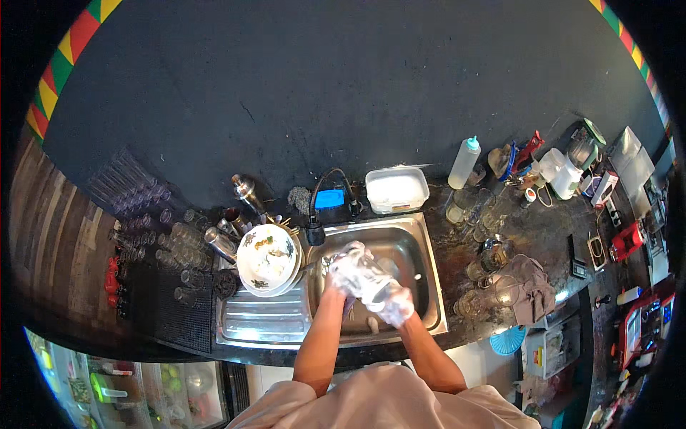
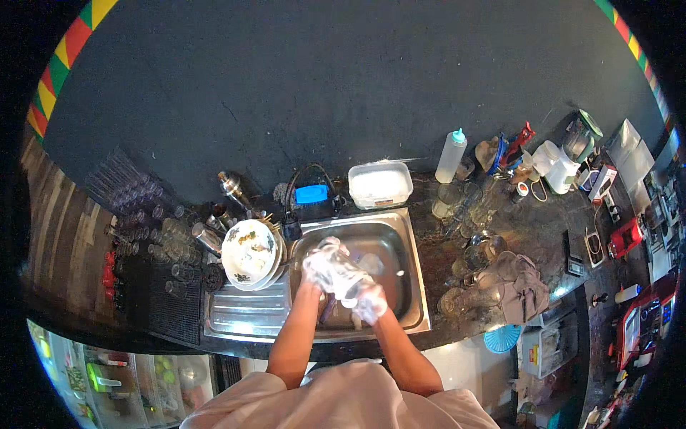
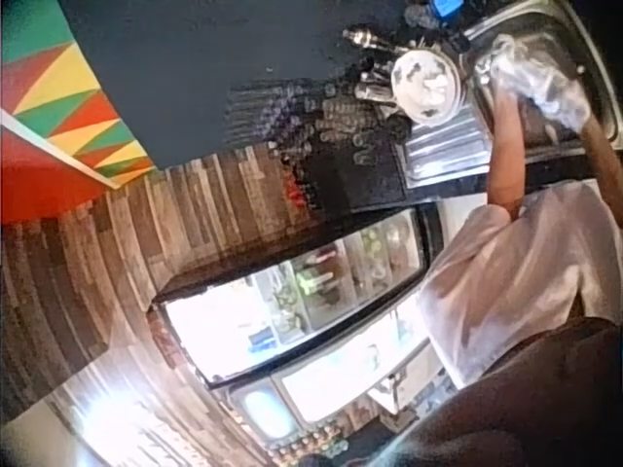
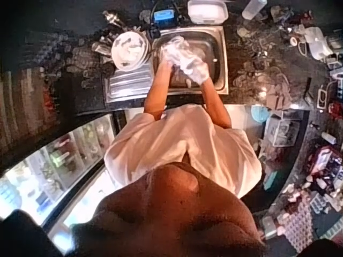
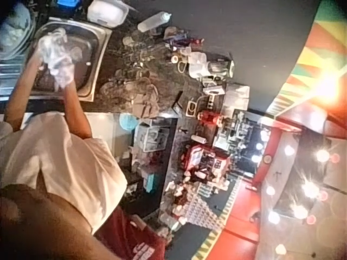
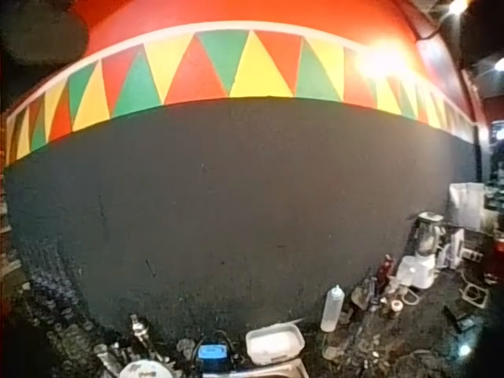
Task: The recorder is washing and rinsing glass cups at a restaurant bar sink.
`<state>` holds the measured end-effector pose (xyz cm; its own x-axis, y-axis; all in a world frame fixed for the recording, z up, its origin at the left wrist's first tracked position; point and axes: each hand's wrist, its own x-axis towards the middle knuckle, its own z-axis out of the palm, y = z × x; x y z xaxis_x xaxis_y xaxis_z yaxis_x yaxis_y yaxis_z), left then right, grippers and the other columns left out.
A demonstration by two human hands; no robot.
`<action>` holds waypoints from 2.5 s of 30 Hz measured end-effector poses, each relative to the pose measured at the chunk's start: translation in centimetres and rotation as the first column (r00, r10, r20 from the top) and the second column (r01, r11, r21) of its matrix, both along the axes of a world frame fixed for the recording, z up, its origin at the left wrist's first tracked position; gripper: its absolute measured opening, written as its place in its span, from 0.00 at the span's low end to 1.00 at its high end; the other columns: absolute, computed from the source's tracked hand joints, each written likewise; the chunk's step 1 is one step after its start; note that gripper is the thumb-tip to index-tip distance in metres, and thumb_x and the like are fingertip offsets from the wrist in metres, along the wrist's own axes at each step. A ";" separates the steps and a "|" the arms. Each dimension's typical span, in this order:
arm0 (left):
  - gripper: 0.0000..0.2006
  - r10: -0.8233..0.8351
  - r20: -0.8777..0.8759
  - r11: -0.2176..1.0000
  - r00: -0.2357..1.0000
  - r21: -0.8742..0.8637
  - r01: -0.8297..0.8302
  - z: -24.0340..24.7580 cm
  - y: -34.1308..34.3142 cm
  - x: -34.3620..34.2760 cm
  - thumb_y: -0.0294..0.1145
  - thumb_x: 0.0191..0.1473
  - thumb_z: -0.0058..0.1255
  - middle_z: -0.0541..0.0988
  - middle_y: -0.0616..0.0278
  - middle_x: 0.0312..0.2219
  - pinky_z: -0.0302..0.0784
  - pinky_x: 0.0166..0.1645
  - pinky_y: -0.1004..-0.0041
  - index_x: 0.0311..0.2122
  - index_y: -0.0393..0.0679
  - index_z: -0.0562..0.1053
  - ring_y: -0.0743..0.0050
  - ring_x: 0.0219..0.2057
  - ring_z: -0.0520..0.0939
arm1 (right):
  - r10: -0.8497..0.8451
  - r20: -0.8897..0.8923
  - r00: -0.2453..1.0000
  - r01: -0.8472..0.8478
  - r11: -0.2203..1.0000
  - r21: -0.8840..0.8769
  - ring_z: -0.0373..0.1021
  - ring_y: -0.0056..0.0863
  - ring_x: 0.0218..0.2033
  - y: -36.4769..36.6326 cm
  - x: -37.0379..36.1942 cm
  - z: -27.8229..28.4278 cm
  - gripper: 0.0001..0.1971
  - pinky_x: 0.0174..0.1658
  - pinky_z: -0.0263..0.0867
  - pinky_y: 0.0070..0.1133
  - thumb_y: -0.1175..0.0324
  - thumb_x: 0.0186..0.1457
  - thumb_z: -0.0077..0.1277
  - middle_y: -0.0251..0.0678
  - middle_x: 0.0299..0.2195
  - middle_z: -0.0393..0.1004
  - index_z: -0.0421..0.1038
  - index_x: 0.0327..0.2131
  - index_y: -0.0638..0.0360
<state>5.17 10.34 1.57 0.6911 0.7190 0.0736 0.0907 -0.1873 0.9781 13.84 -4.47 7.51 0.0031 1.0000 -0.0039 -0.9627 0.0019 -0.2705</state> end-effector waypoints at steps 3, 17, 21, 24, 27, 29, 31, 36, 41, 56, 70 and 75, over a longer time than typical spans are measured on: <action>0.19 0.192 0.610 0.577 0.769 -0.704 0.414 4.4 -2.4 0.9 0.27 0.44 0.47 0.74 0.58 0.32 0.73 0.40 0.68 0.45 0.42 0.65 0.68 0.34 0.76 | -0.086 -0.111 0.990 0.063 0.979 -0.194 0.68 0.32 0.38 -0.8 0.8 1.2 0.26 0.35 0.67 0.23 0.71 0.40 0.49 0.41 0.41 0.68 0.59 0.46 0.67; 0.17 0.317 0.167 0.781 0.934 -0.605 -0.157 2.5 -3.4 1.1 0.27 0.35 0.56 0.74 0.66 0.34 0.69 0.38 0.77 0.37 0.43 0.72 0.77 0.32 0.74 | -0.054 0.539 0.841 0.284 0.891 -0.355 0.68 0.19 0.30 -0.4 1.0 -1.2 0.16 0.30 0.64 0.17 0.78 0.41 0.51 0.32 0.30 0.71 0.66 0.39 0.62; 0.13 0.382 0.050 0.480 0.923 -0.864 -0.152 1.7 -4.3 1.2 0.27 0.36 0.52 0.74 0.63 0.30 0.72 0.36 0.72 0.34 0.44 0.72 0.69 0.31 0.75 | -0.236 0.932 0.276 0.486 0.871 0.076 0.67 0.21 0.29 0.2 -1.0 -1.9 0.17 0.30 0.63 0.18 0.77 0.36 0.52 0.33 0.27 0.71 0.67 0.36 0.63; 0.14 0.385 0.249 0.433 0.889 -0.899 0.065 1.6 -4.9 0.3 0.25 0.37 0.49 0.74 0.60 0.31 0.73 0.37 0.71 0.35 0.42 0.71 0.65 0.32 0.75 | 0.051 0.330 0.943 0.038 0.965 -0.258 0.67 0.23 0.28 0.3 1.0 -7.4 0.17 0.29 0.63 0.19 0.72 0.36 0.52 0.35 0.26 0.70 0.67 0.34 0.64; 0.15 0.444 0.397 0.365 0.803 -0.899 0.242 3.1 -5.1 -0.3 0.24 0.37 0.46 0.74 0.57 0.33 0.73 0.39 0.68 0.37 0.39 0.69 0.61 0.34 0.75 | 0.045 0.179 0.983 0.008 0.959 -0.285 0.67 0.28 0.26 0.5 0.8 -9.1 0.12 0.27 0.63 0.20 0.74 0.34 0.51 0.40 0.27 0.71 0.68 0.29 0.66; 0.15 0.515 0.334 0.375 0.790 -0.916 0.143 1.1 -4.2 -0.2 0.26 0.38 0.44 0.73 0.54 0.34 0.73 0.41 0.62 0.37 0.37 0.68 0.57 0.34 0.75 | -0.037 -0.016 0.999 0.032 0.975 -0.218 0.68 0.34 0.24 0.3 0.3 -8.9 0.11 0.27 0.67 0.23 0.80 0.32 0.50 0.45 0.28 0.70 0.68 0.27 0.69; 0.14 0.550 0.357 0.367 0.754 -0.915 0.166 -0.2 -2.7 -0.2 0.32 0.40 0.44 0.73 0.54 0.33 0.72 0.42 0.61 0.36 0.39 0.68 0.57 0.35 0.75 | -0.015 0.141 0.990 0.056 0.955 -0.292 0.69 0.32 0.26 0.4 0.8 -7.3 0.15 0.28 0.67 0.22 0.78 0.34 0.50 0.44 0.29 0.71 0.67 0.32 0.70; 0.18 0.652 0.385 0.332 0.653 -0.919 0.211 -3.2 -0.1 -1.8 0.46 0.40 0.44 0.75 0.55 0.30 0.73 0.39 0.59 0.34 0.43 0.70 0.54 0.31 0.76 | -0.104 0.277 0.955 0.159 0.970 -0.185 0.70 0.37 0.30 -1.9 3.9 -0.9 0.23 0.34 0.71 0.28 0.72 0.37 0.53 0.50 0.35 0.68 0.63 0.40 0.71; 0.19 0.676 0.399 0.304 0.619 -0.917 0.259 -3.6 -2.0 -2.1 0.46 0.39 0.45 0.75 0.54 0.29 0.73 0.38 0.58 0.32 0.42 0.70 0.54 0.30 0.76 | -0.157 0.587 0.794 0.470 0.771 -0.430 0.67 0.22 0.21 1.3 9.2 -0.7 0.14 0.15 0.61 0.17 0.59 0.50 0.44 0.34 0.30 0.69 0.67 0.37 0.56; 0.20 0.505 0.637 0.576 0.582 -0.751 0.323 -8.6 -4.5 -5.6 0.51 0.50 0.39 0.72 0.57 0.38 0.68 0.45 0.54 0.41 0.46 0.67 0.57 0.41 0.73 | 0.137 0.575 -0.807 0.191 0.981 0.036 0.67 0.39 0.38 17.6 13.2 0.2 0.23 0.43 0.62 0.29 0.65 0.36 0.51 0.43 0.38 0.70 0.68 0.42 0.48; 0.28 0.431 0.697 0.557 0.573 -0.705 0.439 -4.7 -4.6 -5.1 0.52 0.43 0.49 0.71 0.51 0.39 0.69 0.44 0.56 0.44 0.42 0.65 0.51 0.42 0.72 | 0.005 0.653 -0.757 0.344 0.853 0.393 0.60 0.51 0.44 16.8 10.8 -0.8 0.33 0.49 0.56 0.33 0.59 0.33 0.56 0.49 0.39 0.67 0.58 0.47 0.52; 0.27 0.399 0.742 0.630 0.539 -0.649 0.427 -4.7 -4.8 -5.0 0.52 0.43 0.49 0.72 0.51 0.37 0.69 0.44 0.56 0.43 0.42 0.66 0.50 0.40 0.73 | 0.112 0.742 -0.661 0.419 0.875 0.242 0.60 0.52 0.44 17.2 12.8 -1.5 0.30 0.49 0.56 0.33 0.63 0.30 0.55 0.50 0.38 0.67 0.59 0.43 0.55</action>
<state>0.15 5.54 -3.18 0.6257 0.7778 0.0586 -0.7415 0.5698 0.3543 26.63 12.72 6.05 0.4196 0.8736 0.2463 0.8055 -0.2333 -0.5447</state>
